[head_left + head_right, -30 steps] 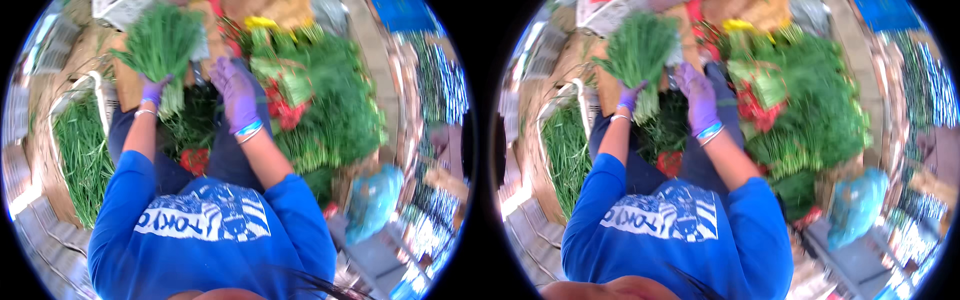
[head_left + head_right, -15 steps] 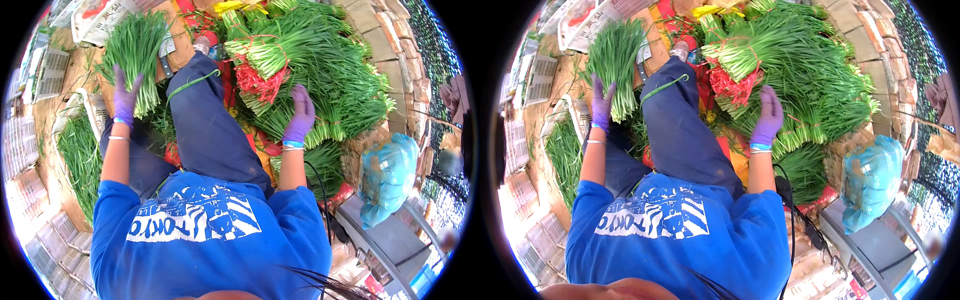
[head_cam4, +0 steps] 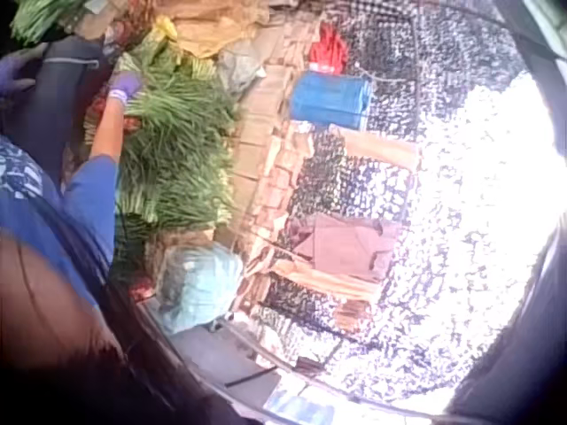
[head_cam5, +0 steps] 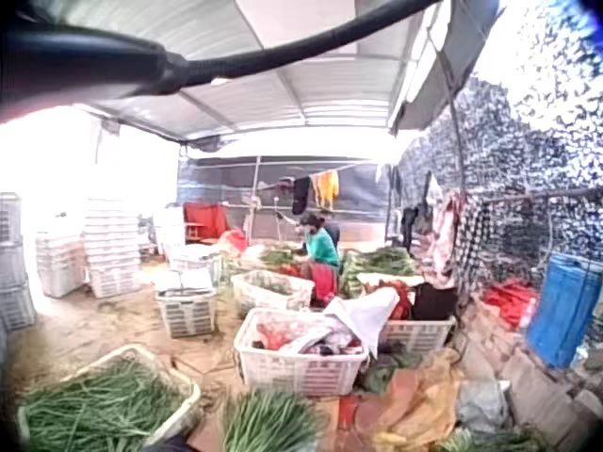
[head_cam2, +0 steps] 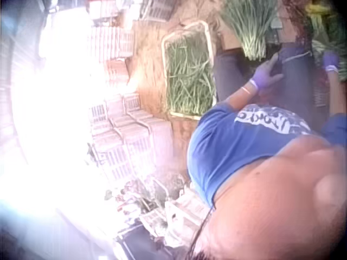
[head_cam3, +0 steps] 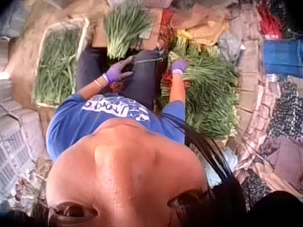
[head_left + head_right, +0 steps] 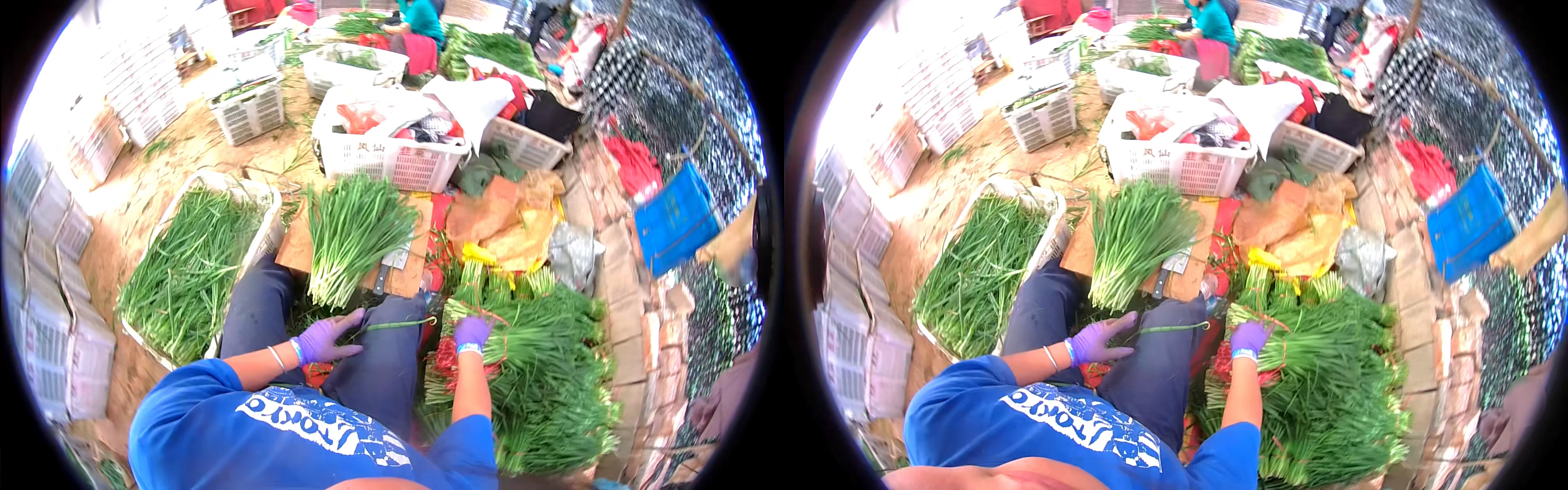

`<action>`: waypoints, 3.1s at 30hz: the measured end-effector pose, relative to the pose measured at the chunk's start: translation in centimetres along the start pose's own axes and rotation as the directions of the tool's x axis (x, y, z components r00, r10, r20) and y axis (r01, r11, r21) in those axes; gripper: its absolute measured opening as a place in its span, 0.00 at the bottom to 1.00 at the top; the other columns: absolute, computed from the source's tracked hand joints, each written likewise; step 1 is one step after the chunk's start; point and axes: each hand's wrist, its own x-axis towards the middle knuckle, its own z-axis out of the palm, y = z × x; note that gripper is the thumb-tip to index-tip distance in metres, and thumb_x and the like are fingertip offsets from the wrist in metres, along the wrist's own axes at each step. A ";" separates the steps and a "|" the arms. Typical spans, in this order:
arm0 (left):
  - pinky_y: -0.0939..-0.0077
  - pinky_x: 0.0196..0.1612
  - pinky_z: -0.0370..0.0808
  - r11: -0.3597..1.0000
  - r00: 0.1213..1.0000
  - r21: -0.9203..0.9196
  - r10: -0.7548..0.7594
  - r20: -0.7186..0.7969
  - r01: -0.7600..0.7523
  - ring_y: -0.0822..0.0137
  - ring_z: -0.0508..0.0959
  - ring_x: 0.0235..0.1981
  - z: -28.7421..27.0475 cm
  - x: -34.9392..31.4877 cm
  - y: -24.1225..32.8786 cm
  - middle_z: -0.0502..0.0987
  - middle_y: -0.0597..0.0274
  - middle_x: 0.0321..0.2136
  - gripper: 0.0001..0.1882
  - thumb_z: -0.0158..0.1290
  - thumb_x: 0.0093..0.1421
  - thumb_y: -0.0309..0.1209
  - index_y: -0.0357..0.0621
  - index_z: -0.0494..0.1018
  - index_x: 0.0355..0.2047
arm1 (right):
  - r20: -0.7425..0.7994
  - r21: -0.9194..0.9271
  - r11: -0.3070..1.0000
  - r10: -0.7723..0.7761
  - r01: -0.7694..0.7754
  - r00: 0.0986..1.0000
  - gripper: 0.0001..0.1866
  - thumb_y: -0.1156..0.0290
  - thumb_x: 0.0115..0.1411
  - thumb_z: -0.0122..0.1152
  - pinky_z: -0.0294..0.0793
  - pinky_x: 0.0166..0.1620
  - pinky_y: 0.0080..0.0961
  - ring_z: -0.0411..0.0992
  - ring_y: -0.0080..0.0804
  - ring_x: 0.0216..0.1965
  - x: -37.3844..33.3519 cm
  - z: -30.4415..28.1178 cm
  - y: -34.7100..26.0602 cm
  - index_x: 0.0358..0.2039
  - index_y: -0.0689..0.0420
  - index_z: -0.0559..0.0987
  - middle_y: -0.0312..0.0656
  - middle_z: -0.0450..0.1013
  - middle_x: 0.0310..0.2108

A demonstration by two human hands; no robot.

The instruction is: The person sorts bundles of green leeks by hand while sitting on the ground, removing yellowing leaves and tying them with red bands before placing them in containers.

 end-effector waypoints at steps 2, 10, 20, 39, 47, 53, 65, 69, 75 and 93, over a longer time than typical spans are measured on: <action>0.68 0.48 0.68 0.997 0.999 -0.069 -0.046 -0.024 0.044 0.53 0.71 0.45 -0.2 -0.9 -1.1 0.69 0.44 0.45 0.39 0.55 0.51 0.41 0.44 0.49 0.59 | -0.113 0.091 0.995 -0.029 0.040 0.993 0.11 0.58 0.50 0.53 0.42 0.58 0.53 0.65 0.36 0.48 -0.7 0.4 0.7 0.30 0.45 0.80 0.31 0.74 0.38; 0.70 0.49 0.68 0.972 0.984 -0.161 -0.176 -0.002 0.174 0.58 0.73 0.45 -0.3 -2.4 -1.3 0.71 0.48 0.43 0.38 0.54 0.53 0.41 0.48 0.49 0.59 | -0.541 0.397 0.837 -0.117 0.376 0.833 0.08 0.66 0.47 0.55 0.37 0.59 0.54 0.65 0.34 0.48 -2.3 -3.3 -1.3 0.28 0.48 0.80 0.30 0.73 0.38; 0.83 0.35 0.71 0.780 0.849 -0.588 -0.447 -0.281 0.216 0.78 0.72 0.29 -4.6 -2.1 -2.0 0.75 0.64 0.32 0.21 0.52 0.55 0.30 0.37 0.66 0.49 | -0.785 0.531 0.327 -0.159 0.782 0.599 0.06 0.76 0.47 0.61 0.58 0.53 0.38 0.69 0.36 0.44 -5.2 -21.2 -11.5 0.28 0.54 0.77 0.38 0.73 0.39; 0.81 0.36 0.71 0.807 0.983 -0.584 -0.167 -0.075 0.092 0.73 0.75 0.28 -14.1 4.0 3.0 0.77 0.59 0.24 0.09 0.57 0.49 0.28 0.32 0.76 0.28 | -0.688 0.157 0.523 -0.551 0.838 0.473 0.09 0.66 0.37 0.64 0.60 0.49 0.38 0.68 0.37 0.42 -5.2 -26.3 -18.6 0.13 0.57 0.75 0.40 0.73 0.38; 0.64 0.33 0.70 0.946 0.869 0.127 -0.215 -0.447 0.299 0.54 0.74 0.28 -12.4 3.3 -5.2 0.74 0.53 0.21 0.12 0.48 0.54 0.38 0.43 0.75 0.26 | 0.308 0.932 0.162 -0.829 -0.326 0.468 0.18 0.65 0.60 0.44 0.71 0.25 0.17 0.64 0.17 0.11 -5.4 -16.1 -19.2 0.44 0.64 0.72 0.34 0.69 0.14; 0.62 0.34 0.72 0.733 0.839 0.412 -0.442 -0.318 0.542 0.54 0.75 0.30 -12.3 -2.6 -15.6 0.75 0.56 0.28 0.07 0.47 0.53 0.31 0.45 0.74 0.28 | 0.487 0.640 0.140 -0.834 -0.755 0.258 0.21 0.64 0.63 0.35 0.63 0.21 0.15 0.49 0.15 0.08 -8.2 -9.3 -16.0 0.43 0.65 0.72 0.25 0.52 0.07; 0.64 0.28 0.73 0.427 0.852 0.776 -0.455 -0.260 0.465 0.57 0.77 0.26 -7.8 6.5 -22.9 0.76 0.60 0.26 0.10 0.44 0.54 0.37 0.51 0.74 0.26 | 0.470 0.167 0.958 -0.284 0.232 0.835 0.13 0.63 0.54 0.48 0.72 0.36 0.35 0.73 0.42 0.33 -1.6 7.6 -26.1 0.30 0.56 0.78 0.48 0.74 0.32; 0.62 0.26 0.72 0.551 0.883 0.690 -0.282 -0.375 0.469 0.55 0.76 0.25 -6.9 8.4 -24.5 0.75 0.58 0.24 0.09 0.44 0.51 0.33 0.46 0.72 0.22 | 0.495 0.823 0.068 0.402 -0.564 0.771 0.11 0.65 0.56 0.48 0.66 0.27 0.34 0.70 0.47 0.23 -2.0 6.3 -23.9 0.25 0.59 0.75 0.49 0.71 0.22; 0.59 0.31 0.71 0.690 0.882 0.551 -0.350 -0.314 0.470 0.52 0.74 0.29 -6.0 9.4 -24.4 0.74 0.55 0.27 0.10 0.43 0.52 0.35 0.46 0.72 0.28 | -0.033 0.830 0.552 0.195 -0.082 0.980 0.07 0.66 0.52 0.50 0.69 0.26 0.37 0.70 0.46 0.22 -1.7 -2.1 -23.8 0.26 0.51 0.76 0.45 0.71 0.20; 0.68 0.42 0.70 0.612 0.666 0.333 -0.743 -0.068 0.717 0.56 0.76 0.37 -7.0 10.0 -31.8 0.75 0.52 0.35 0.16 0.48 0.52 0.44 0.47 0.76 0.32 | 0.347 0.631 0.711 0.098 -0.310 0.933 0.19 0.52 0.54 0.46 0.70 0.32 0.36 0.74 0.41 0.28 9.1 -4.0 -18.1 0.27 0.54 0.78 0.44 0.74 0.23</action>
